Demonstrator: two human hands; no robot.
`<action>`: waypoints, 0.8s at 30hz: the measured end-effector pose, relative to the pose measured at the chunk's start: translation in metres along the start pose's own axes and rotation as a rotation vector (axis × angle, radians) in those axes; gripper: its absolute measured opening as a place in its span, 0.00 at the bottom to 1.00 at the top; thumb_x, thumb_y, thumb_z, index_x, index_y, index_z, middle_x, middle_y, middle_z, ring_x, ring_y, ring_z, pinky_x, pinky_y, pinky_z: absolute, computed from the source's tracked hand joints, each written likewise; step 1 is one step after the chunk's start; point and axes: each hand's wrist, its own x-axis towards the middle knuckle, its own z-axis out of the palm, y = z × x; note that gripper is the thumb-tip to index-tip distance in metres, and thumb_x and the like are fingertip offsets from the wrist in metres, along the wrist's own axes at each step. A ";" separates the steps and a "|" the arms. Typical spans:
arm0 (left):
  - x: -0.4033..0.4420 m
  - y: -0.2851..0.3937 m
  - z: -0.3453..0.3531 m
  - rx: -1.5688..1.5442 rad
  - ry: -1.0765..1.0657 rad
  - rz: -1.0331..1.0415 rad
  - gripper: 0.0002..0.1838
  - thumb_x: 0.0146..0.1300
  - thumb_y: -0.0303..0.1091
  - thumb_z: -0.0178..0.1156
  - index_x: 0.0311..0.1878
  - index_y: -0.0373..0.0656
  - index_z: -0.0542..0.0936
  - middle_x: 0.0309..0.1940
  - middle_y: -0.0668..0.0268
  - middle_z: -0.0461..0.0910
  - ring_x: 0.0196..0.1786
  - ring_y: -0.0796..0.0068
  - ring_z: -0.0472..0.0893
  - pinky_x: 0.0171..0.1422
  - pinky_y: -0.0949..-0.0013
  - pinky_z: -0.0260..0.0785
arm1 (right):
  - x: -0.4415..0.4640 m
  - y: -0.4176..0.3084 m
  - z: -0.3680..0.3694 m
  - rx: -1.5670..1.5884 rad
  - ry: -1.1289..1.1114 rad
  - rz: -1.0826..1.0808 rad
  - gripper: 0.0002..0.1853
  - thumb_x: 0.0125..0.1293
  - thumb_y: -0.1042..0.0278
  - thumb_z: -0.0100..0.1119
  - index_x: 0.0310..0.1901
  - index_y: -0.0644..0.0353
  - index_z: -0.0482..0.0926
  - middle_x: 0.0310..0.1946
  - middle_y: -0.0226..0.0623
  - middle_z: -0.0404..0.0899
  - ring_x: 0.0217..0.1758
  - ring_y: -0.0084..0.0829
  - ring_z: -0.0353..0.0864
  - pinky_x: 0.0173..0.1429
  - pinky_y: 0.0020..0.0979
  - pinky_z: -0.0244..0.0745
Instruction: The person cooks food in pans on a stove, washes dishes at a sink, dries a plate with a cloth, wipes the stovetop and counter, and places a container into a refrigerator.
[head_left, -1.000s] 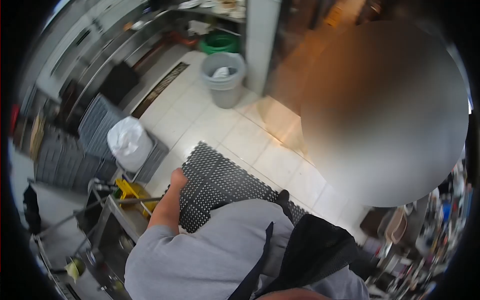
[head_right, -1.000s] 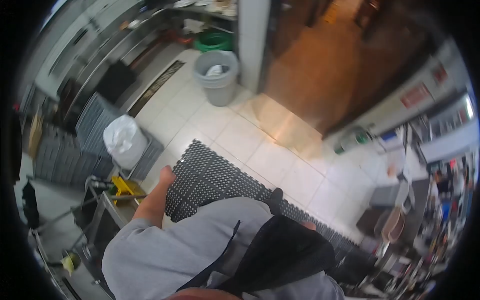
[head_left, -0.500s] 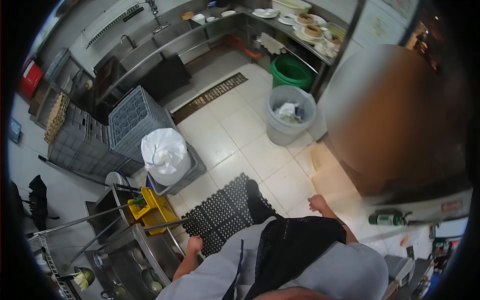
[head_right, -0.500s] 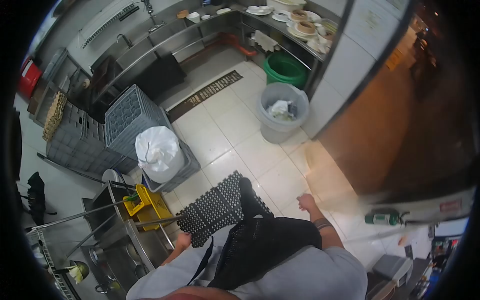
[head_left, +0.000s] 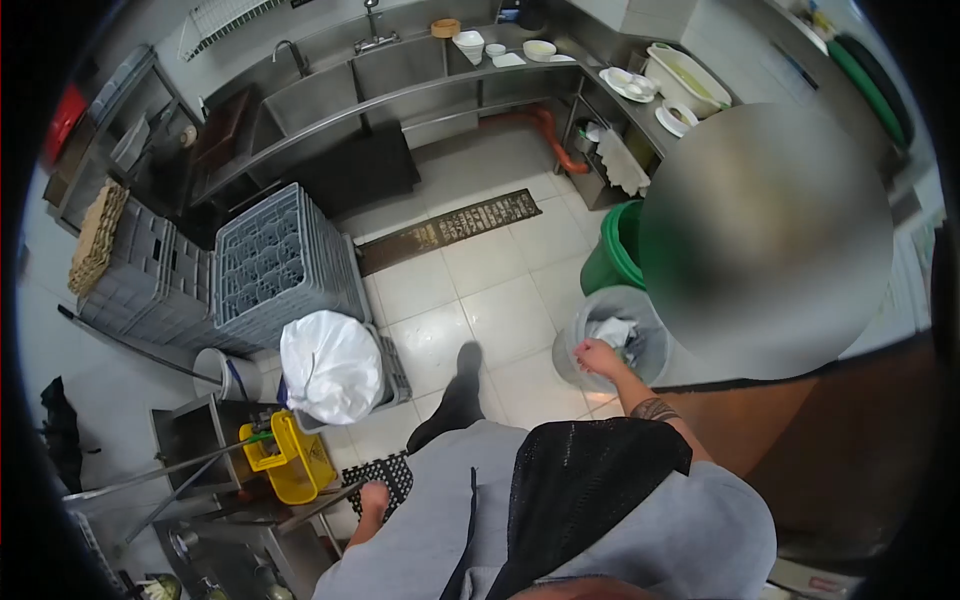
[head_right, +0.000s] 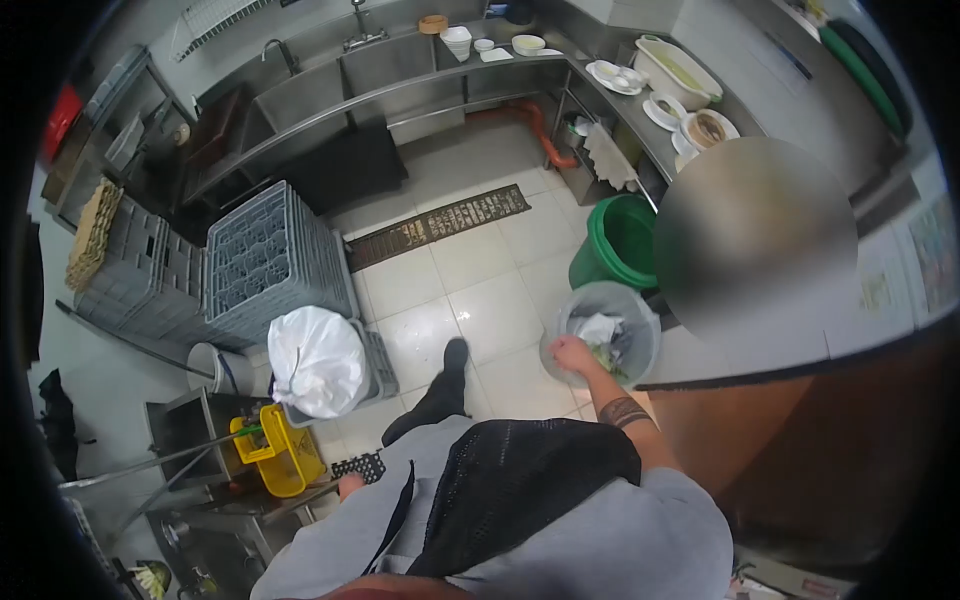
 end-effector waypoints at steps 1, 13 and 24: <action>0.024 0.008 -0.010 -0.042 -0.067 0.036 0.06 0.53 0.30 0.58 0.29 0.40 0.83 0.33 0.49 0.83 0.40 0.47 0.84 0.44 0.50 0.77 | 0.027 -0.007 -0.012 0.077 0.073 -0.005 0.14 0.66 0.59 0.58 0.36 0.64 0.82 0.30 0.45 0.83 0.30 0.30 0.83 0.35 0.33 0.78; 0.576 0.068 -0.369 -0.316 0.144 -0.060 0.21 0.60 0.45 0.54 0.30 0.34 0.84 0.36 0.44 0.84 0.40 0.40 0.83 0.48 0.45 0.76 | 0.133 0.058 -0.139 -0.221 0.150 0.278 0.09 0.66 0.63 0.59 0.35 0.60 0.81 0.25 0.39 0.81 0.26 0.36 0.82 0.28 0.39 0.75; 0.828 0.258 -0.599 -0.964 0.236 0.154 0.10 0.70 0.35 0.59 0.41 0.37 0.79 0.26 0.67 0.78 0.30 0.79 0.73 0.37 0.67 0.69 | 0.391 -0.043 -0.253 -0.174 -0.007 0.268 0.06 0.69 0.67 0.56 0.41 0.58 0.79 0.25 0.32 0.78 0.25 0.29 0.78 0.26 0.30 0.71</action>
